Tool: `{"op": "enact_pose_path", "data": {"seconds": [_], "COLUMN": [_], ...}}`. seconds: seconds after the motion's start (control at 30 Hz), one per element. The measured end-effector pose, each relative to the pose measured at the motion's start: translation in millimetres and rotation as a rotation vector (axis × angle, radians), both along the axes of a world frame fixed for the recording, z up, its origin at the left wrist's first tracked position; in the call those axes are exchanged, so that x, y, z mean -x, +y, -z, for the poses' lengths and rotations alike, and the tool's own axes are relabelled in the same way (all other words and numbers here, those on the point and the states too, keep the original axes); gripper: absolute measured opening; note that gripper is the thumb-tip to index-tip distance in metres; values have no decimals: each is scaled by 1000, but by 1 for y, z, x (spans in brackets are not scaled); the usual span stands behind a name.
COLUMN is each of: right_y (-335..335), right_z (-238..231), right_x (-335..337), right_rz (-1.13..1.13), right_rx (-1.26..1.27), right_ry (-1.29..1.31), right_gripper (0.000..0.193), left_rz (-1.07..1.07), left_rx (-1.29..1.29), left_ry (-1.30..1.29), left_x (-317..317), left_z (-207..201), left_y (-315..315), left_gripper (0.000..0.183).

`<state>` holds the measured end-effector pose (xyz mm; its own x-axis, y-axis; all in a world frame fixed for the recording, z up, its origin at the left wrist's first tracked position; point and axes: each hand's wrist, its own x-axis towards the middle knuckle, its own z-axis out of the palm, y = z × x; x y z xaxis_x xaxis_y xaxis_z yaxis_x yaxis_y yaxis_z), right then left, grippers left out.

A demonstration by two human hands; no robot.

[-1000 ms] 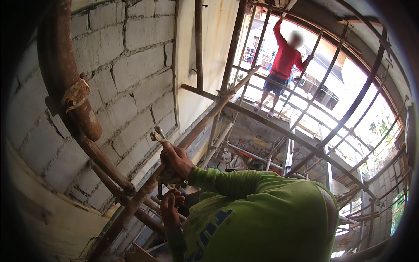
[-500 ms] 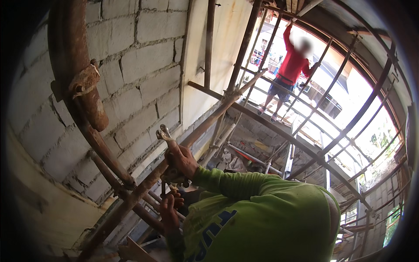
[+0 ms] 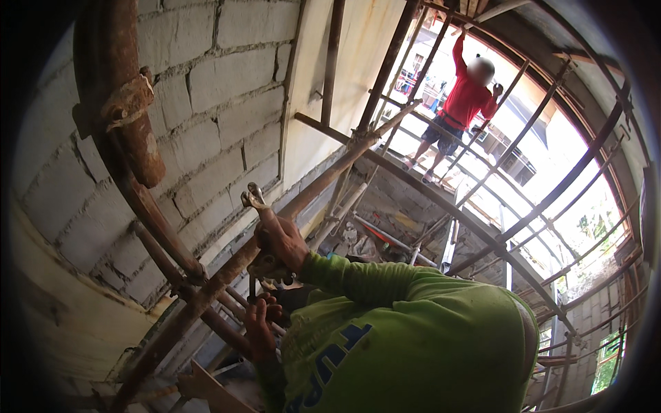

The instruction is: The person uses a wrench to tighten couplers on metal scaffolding poles. They repeatedly position the wrench on the coupler, turn it to secure the joint, and reposition the tool to continue tightening.

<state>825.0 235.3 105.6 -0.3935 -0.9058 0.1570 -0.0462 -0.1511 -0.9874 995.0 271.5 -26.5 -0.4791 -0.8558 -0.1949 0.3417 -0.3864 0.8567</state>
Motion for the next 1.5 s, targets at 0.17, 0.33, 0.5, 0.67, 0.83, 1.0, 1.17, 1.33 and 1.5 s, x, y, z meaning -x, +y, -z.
{"op": "enact_pose_path", "data": {"seconds": [0.17,0.33,0.5,0.67,0.83,1.0,1.17,1.33,1.5], "right_y": [-2,0,-2,-4,-6,-6,-5,-5,-6], "right_z": [2,5,13,19,19,19,21,22,23], "right_x": [-2,4,10,14,20,25,26,22,16], "right_rz": [12,-10,27,51,53,40,11,-3,2], "right_rx": [0,7,-46,-62,-93,-82,-60,-64,-73], "right_ry": [-7,15,19,-58,-59,-87,-98,-56,-56], "right_gripper": [62,63,62,61,61,62,62,62,63], "left_rz": [-64,-180,-357,-363,-375,-405,-411,-402,-457], "left_rx": [61,397,775,925,922,851,870,860,851], "left_ry": [-107,-472,-757,-781,-855,-869,-886,-880,-807], "left_x": [-9,-24,-36,-40,-36,-35,-36,-35,-35], "left_z": [24,63,94,105,104,100,100,101,96], "left_y": [2,2,5,7,9,12,11,9,12], "left_gripper": [28,22,13,8,6,6,6,8,9]}}
